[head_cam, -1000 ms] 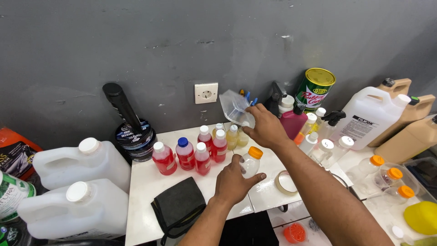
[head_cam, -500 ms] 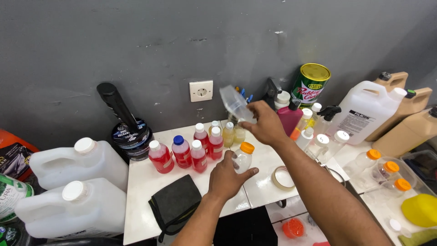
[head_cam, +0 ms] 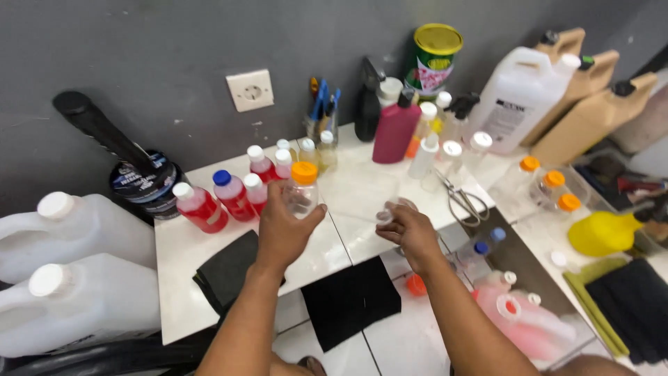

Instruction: The person pours a pink liquid from a large jug into a small clear bottle using a plastic cup as a funnel. They then pour the liquid from the cup into the bottle, wipe the bottle with a black cloth, and screw on an orange cap.

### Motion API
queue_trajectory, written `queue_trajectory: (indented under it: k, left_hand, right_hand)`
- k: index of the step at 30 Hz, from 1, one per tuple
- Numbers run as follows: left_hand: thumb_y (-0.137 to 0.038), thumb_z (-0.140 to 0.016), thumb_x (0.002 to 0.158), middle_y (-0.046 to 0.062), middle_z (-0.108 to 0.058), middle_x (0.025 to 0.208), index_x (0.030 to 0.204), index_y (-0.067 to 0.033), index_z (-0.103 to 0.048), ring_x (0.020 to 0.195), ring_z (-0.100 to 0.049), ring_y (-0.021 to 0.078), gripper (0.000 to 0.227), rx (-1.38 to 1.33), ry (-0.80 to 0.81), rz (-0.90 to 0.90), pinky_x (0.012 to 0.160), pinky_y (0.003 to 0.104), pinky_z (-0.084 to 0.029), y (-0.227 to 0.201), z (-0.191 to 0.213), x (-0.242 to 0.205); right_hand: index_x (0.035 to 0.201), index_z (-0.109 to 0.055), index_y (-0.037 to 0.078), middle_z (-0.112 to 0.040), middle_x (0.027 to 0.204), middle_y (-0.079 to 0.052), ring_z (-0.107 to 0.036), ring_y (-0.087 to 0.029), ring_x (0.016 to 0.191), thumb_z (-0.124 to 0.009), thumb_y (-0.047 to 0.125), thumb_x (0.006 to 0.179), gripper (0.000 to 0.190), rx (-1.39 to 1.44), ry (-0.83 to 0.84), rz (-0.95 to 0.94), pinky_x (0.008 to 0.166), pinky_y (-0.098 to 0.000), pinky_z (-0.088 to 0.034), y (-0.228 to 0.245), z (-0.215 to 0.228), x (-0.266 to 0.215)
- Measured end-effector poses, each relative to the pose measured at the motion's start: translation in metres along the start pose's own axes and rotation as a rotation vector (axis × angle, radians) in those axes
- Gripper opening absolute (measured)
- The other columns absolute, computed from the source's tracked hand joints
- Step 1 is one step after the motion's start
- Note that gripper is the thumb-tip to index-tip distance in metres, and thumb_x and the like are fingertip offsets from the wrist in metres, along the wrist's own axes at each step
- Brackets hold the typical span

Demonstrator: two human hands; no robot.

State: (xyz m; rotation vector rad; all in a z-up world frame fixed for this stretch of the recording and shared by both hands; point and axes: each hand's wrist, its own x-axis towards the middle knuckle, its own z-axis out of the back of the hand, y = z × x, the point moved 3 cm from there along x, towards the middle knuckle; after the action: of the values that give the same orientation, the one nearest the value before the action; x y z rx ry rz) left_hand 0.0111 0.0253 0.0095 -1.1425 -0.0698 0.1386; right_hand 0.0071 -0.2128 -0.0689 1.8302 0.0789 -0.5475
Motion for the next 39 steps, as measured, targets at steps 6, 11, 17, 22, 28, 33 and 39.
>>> queue_trajectory:
  k: [6,11,17,22,28,33,39]
  left_hand:
    - [-0.026,-0.085,0.067,0.014,-0.071,0.102,0.12,-0.0094,-0.051,0.103,-0.067,0.0285,0.065,-0.076,0.081,-0.041,0.097,0.047,-0.048,0.001,-0.005,-0.008]
    - [-0.027,-0.086,0.067,0.015,-0.073,0.101,0.119,-0.0093,-0.053,0.1,-0.069,0.0277,0.064,-0.08,0.176,-0.01,0.092,0.042,-0.052,-0.007,-0.014,-0.018]
    - [-0.03,-0.085,0.066,0.015,-0.073,0.103,0.118,-0.0118,-0.053,0.099,-0.071,0.0281,0.064,0.033,0.315,0.015,0.09,0.041,-0.054,-0.022,-0.035,-0.027]
    - [-0.038,-0.084,0.069,0.017,-0.072,0.104,0.122,-0.0117,-0.052,0.099,-0.07,0.031,0.067,0.172,0.463,-0.011,0.085,0.044,-0.054,-0.028,-0.058,-0.031]
    - [-0.044,-0.081,0.066,0.015,-0.072,0.09,0.117,-0.0092,-0.054,0.09,-0.07,0.0304,0.067,0.24,0.57,-0.011,0.079,0.044,-0.051,-0.037,-0.076,-0.037]
    - [-0.029,-0.082,0.063,0.017,-0.068,0.081,0.108,-0.0018,-0.062,0.081,-0.066,0.0311,0.056,0.162,0.781,0.005,0.07,0.042,-0.052,-0.014,-0.097,-0.029]
    - [-0.006,-0.081,0.068,0.015,-0.069,0.075,0.1,-0.0014,-0.065,0.059,-0.068,0.0241,0.037,-0.335,0.809,0.053,0.053,0.039,-0.06,-0.021,-0.11,-0.036]
  right_hand:
    - [0.127,-0.058,-0.014,-0.063,0.099,-0.025,-0.073,-0.03,0.08,-0.063,0.024,0.094,0.051,-0.379,0.118,-0.081,0.078,-0.0433,-0.064,-0.005,-0.006,-0.013]
    - [0.124,-0.067,0.002,-0.075,0.081,-0.013,-0.076,-0.022,0.078,-0.059,0.043,0.096,0.05,-0.831,0.133,0.063,0.078,-0.0382,-0.06,0.002,0.001,0.0]
    - [0.118,-0.071,0.009,-0.075,0.1,-0.015,-0.072,-0.034,0.095,-0.04,0.053,0.1,0.057,-1.087,0.103,0.318,0.086,-0.0486,-0.055,0.093,-0.014,-0.054]
    - [0.126,-0.063,0.008,-0.069,0.073,-0.013,-0.069,-0.026,0.066,-0.043,0.038,0.1,0.045,-0.991,0.313,0.391,0.074,-0.0398,-0.055,0.12,-0.021,-0.072]
    - [0.115,-0.06,0.001,-0.068,0.071,-0.021,-0.068,-0.043,0.076,-0.036,0.04,0.104,0.047,-1.229,0.408,0.535,0.073,-0.0491,-0.053,0.11,-0.008,-0.057]
    - [0.111,-0.061,0.002,-0.07,0.084,-0.027,-0.068,-0.047,0.088,-0.028,0.039,0.104,0.05,-1.303,0.438,0.44,0.079,-0.0538,-0.053,0.091,0.012,-0.052]
    - [0.102,-0.061,0.005,-0.073,0.091,-0.023,-0.068,-0.048,0.091,-0.03,0.044,0.103,0.049,-1.125,0.362,0.515,0.08,-0.0556,-0.053,0.093,0.011,-0.051]
